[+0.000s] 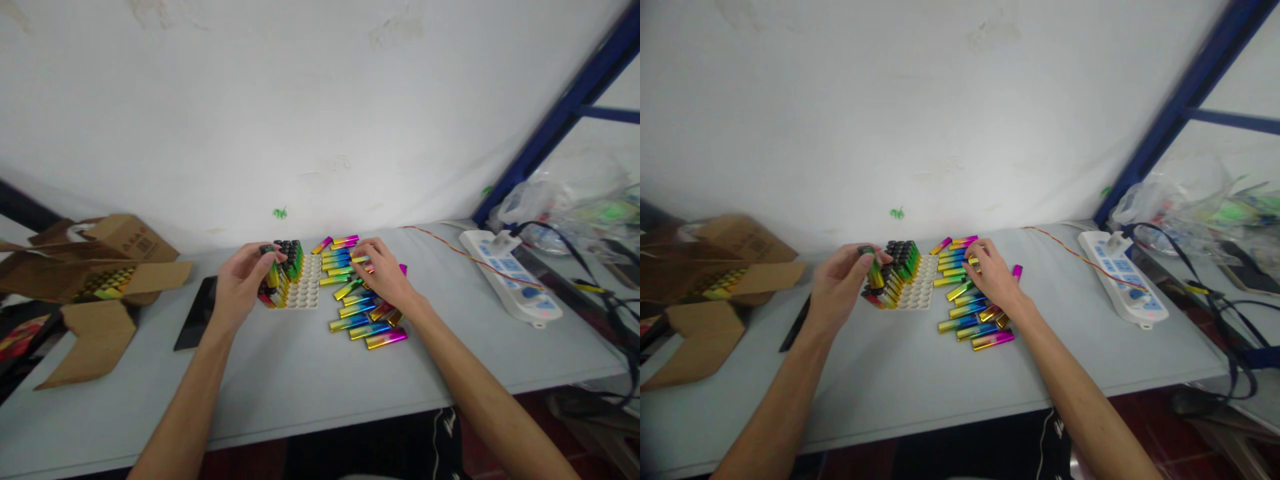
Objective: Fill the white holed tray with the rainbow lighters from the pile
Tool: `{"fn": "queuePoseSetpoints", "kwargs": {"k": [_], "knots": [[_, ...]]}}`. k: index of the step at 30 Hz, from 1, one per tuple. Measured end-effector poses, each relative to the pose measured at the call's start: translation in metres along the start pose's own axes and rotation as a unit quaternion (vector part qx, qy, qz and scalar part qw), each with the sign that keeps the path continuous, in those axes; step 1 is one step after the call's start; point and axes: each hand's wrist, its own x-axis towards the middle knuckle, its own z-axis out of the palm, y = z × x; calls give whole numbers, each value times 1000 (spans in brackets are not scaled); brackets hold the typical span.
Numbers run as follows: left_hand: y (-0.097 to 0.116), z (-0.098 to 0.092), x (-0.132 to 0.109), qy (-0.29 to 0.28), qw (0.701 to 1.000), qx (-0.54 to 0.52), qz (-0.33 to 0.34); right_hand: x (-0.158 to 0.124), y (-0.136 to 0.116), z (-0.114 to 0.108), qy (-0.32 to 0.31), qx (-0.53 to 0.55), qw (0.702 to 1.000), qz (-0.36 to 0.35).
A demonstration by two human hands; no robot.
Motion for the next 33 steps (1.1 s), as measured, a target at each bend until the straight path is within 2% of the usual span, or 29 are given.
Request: {"fn": "queuePoseSetpoints", "kwargs": {"k": [4,8,11,16,23,28,33], "knots": [[-5,-11,1,-55,984,168,37,1,-3,2,-14,7,1000,-10],[-15,-17,4,-142,944,287,86,1,-5,8,-35,12,999,-26],[-23,-18,5,-166,918,347,98,0,-6,9,-49,6,998,-31],[-29,-14,2,-165,897,395,113,2,-7,4,-51,3,999,5],[-31,-11,-2,-152,886,416,140,4,-3,-6,12,48,994,95],[-34,-14,0,-160,880,423,148,6,1,-11,53,13,996,68],[-39,-16,1,-174,875,426,150,6,3,-12,47,-4,997,60]]}}
